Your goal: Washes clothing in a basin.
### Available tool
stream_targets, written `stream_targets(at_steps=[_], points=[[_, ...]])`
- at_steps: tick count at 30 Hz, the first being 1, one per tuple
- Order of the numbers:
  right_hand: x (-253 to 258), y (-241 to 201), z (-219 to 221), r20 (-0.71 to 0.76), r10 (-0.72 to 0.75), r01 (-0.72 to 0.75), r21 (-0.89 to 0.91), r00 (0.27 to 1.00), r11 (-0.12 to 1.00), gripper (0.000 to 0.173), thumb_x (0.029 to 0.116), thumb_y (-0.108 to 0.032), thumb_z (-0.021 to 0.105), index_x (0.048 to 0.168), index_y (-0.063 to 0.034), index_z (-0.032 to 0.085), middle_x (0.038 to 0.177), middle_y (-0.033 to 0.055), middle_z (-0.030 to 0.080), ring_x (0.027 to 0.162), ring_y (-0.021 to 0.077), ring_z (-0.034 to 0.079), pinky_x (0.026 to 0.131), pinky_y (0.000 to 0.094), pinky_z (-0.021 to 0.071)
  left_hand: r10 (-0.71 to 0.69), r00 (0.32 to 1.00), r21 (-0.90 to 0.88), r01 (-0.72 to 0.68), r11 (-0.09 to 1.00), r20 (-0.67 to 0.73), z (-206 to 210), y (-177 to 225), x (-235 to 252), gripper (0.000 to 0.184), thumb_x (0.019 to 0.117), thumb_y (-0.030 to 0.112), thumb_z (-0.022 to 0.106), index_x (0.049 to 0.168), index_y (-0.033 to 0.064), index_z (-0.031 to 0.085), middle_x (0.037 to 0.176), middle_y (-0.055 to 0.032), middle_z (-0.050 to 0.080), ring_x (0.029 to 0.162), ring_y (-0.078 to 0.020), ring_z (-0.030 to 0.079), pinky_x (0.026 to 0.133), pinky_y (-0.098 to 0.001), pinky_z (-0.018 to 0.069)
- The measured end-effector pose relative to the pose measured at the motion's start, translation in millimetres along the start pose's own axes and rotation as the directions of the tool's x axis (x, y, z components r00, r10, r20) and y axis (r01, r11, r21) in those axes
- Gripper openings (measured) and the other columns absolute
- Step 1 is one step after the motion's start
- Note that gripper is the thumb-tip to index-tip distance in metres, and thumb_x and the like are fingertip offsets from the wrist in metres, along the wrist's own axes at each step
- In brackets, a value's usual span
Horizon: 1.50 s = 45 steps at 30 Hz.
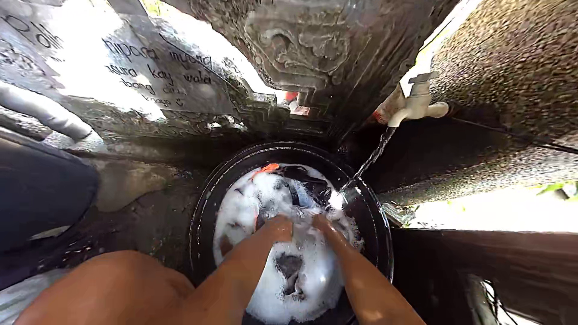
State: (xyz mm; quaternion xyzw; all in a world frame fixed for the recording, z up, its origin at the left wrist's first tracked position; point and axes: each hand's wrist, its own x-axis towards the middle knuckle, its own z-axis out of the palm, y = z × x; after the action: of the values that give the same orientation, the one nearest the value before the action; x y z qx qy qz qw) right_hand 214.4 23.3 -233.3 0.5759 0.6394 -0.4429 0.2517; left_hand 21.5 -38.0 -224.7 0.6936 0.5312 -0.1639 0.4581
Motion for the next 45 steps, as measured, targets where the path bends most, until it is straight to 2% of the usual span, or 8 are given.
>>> stream_targets(at_steps=[8,12,17,21,27,34,39,45], points=[[-67.2,-24.7,105.5,-0.305,0.061,-0.021,0.132,0.951,0.991,0.049,0.1094,-0.023,0.044,0.148,0.0075,0.048,0.153,0.0296,0.047,0.146,0.042,0.041,0.124,0.0527,0.0281,-0.337,0.934,-0.386,0.268,0.883,-0.121,73.1,42.2,-44.9,0.049,0.1111,0.021,0.039,0.156,0.0004,0.041,0.154,-0.0284,0.046,0.143,-0.0473,0.045,0.115,-0.0642,0.037],[-59.3,-33.7,18.4,0.29,0.073,0.021,-0.308,0.954,0.951,0.055,0.1059,-0.038,0.052,0.14,0.0052,0.057,0.145,0.029,0.055,0.138,0.0444,0.05,0.113,0.0657,0.0357,-0.225,0.967,-0.166,0.243,0.956,0.121,18.5,41.3,-85.1,0.05,0.1039,0.028,0.057,0.14,-0.0067,0.056,0.146,-0.0292,0.054,0.139,-0.046,0.049,0.115,-0.0648,0.0372],[-155.0,-79.4,-111.7,-0.029,0.091,-0.089,-0.615,0.995,0.784,0.063,0.0866,-0.047,0.08,0.123,0.0036,0.069,0.131,0.0295,0.064,0.129,0.0492,0.055,0.11,0.077,0.0287,0.38,0.925,0.194,-0.374,0.907,0.009,-112.9,47.9,-173.3,0.04,0.0986,0.029,0.066,0.108,-0.0096,0.072,0.102,-0.0318,0.071,0.092,-0.0479,0.07,0.07,-0.0619,0.0571],[-273.0,-93.3,-192.0,-0.023,-0.159,0.112,-0.613,0.987,0.782,0.047,0.0918,-0.046,0.076,0.098,0.0006,0.075,0.098,0.0214,0.072,0.099,0.0401,0.068,0.092,0.0672,0.0489,0.071,0.984,0.368,-0.008,0.93,-0.16,-199.3,152.4,-359.3,0.037,0.1059,0.019,0.058,0.133,-0.0064,0.061,0.139,-0.0238,0.061,0.133,-0.0385,0.055,0.109,-0.0529,0.0437],[-431.8,-115.8,-240.8,-0.237,-0.841,0.693,-0.482,0.486,0.536,0.021,0.0838,-0.047,0.079,0.093,-0.0289,0.072,0.075,-0.0121,0.067,0.064,0.0024,0.063,0.055,0.0235,0.0536,0.797,0.522,0.646,-0.502,0.576,-0.305,-279.5,170.3,-349.3,0.041,0.1014,0.043,0.061,0.08,0.0102,0.069,0.071,-0.0015,0.06,0.068,-0.0159,0.058,0.063,-0.0398,0.0463],[-426.0,-139.1,-208.3,-0.624,-0.766,0.742,-0.439,0.154,0.507,0.038,0.0789,-0.037,0.082,0.112,-0.0287,0.064,0.098,-0.0217,0.066,0.091,-0.0132,0.063,0.08,0.012,0.0551,0.829,-0.076,0.762,-0.447,0.468,-0.554,-284.3,216.0,-342.1,0.028,0.0932,0.036,0.07,0.087,0.0096,0.076,0.097,-0.0058,0.071,0.101,-0.0153,0.064,0.091,-0.0318,0.0472],[-243.1,-72.4,-142.3,-0.583,-0.54,0.767,0.254,0.607,0.589,0.033,0.076,-0.002,0.081,0.107,-0.01,0.072,0.093,0.0024,0.073,0.082,0.0131,0.07,0.072,0.0377,0.0622,0.311,0.338,0.109,-0.502,0.858,-0.888,-190.6,158.0,-208.9,0.027,0.0849,0.028,0.083,0.102,0.0107,0.072,0.113,-0.0107,0.064,0.108,-0.0247,0.064,0.091,-0.0442,0.0588],[-39.1,-14.1,-10.4,-0.334,0.048,0.083,0.368,0.941,0.926,0.046,0.1019,-0.04,0.062,0.126,-0.001,0.067,0.121,0.0246,0.068,0.115,0.039,0.066,0.102,0.0594,0.0503,-0.244,0.871,-0.315,0.11,0.943,-0.426,-5.8,78.9,-47.9,0.062,0.0908,0.032,0.071,0.148,0.0153,0.054,0.158,-0.0198,0.043,0.142,-0.0458,0.043,0.108,-0.0711,0.0402]])
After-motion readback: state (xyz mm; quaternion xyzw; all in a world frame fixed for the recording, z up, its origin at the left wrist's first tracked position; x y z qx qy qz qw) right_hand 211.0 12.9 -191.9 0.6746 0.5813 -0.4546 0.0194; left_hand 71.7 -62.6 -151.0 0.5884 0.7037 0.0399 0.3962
